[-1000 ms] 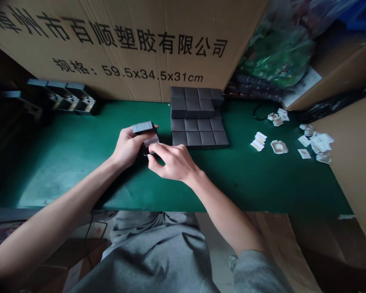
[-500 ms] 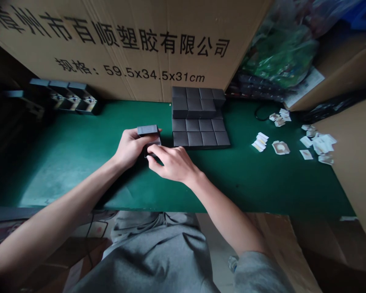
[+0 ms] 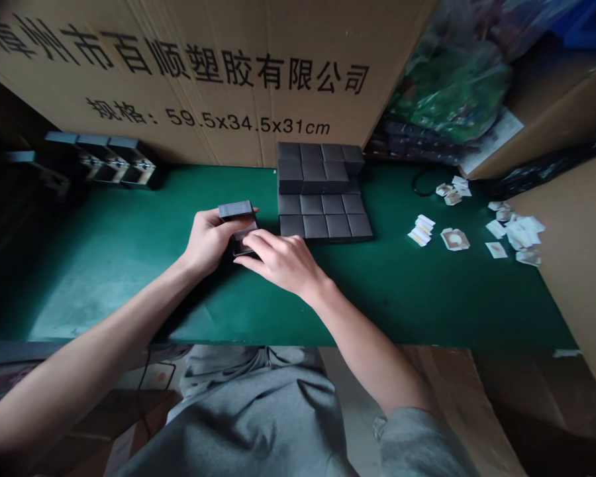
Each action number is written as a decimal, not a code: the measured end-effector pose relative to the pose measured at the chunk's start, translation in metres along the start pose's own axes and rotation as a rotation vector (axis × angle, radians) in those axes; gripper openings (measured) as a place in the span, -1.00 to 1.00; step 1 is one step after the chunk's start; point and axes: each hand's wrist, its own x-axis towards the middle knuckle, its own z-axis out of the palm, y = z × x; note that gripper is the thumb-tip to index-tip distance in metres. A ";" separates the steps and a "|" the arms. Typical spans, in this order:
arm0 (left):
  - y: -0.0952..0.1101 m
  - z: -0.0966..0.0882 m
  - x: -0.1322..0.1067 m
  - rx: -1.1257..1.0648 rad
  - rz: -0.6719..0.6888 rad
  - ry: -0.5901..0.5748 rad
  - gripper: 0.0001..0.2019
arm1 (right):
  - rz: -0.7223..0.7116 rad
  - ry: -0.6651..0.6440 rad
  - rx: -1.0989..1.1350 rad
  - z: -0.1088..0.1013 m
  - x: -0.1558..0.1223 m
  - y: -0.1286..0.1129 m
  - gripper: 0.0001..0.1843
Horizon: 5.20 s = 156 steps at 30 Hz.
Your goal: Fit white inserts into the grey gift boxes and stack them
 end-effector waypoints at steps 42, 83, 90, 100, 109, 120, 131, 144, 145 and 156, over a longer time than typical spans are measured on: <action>0.004 -0.003 -0.005 0.324 0.273 0.001 -0.95 | -0.042 -0.074 -0.151 -0.002 0.001 -0.005 -0.56; 0.001 0.002 0.003 -0.163 -0.032 -0.032 -0.75 | 0.070 0.376 0.123 -0.005 0.004 -0.005 -0.81; 0.000 0.001 0.002 -0.087 -0.018 -0.011 -0.83 | 0.089 0.354 0.122 -0.005 0.003 -0.004 -0.80; 0.010 0.001 -0.004 0.054 0.032 -0.093 -0.86 | 0.245 0.395 0.231 -0.009 0.006 -0.006 -0.80; 0.013 -0.001 -0.006 0.087 0.066 -0.247 -0.80 | 0.307 0.365 0.325 -0.014 0.009 -0.001 -0.79; 0.013 -0.003 0.000 0.209 0.277 0.062 -0.88 | 0.340 0.366 0.326 -0.015 0.010 -0.003 -0.73; 0.008 0.001 -0.005 0.252 0.290 0.192 -0.74 | 0.371 0.149 0.348 -0.010 0.005 -0.002 -0.50; -0.003 -0.004 -0.002 0.267 0.345 0.103 -0.62 | 0.301 0.212 0.185 0.000 0.001 0.003 -0.34; -0.003 -0.004 -0.002 0.265 0.348 0.092 -0.60 | 0.302 0.230 0.173 0.000 0.001 0.003 -0.37; 0.002 0.001 -0.003 0.131 0.333 0.085 -0.72 | 0.272 0.256 0.147 0.000 0.000 0.003 -0.44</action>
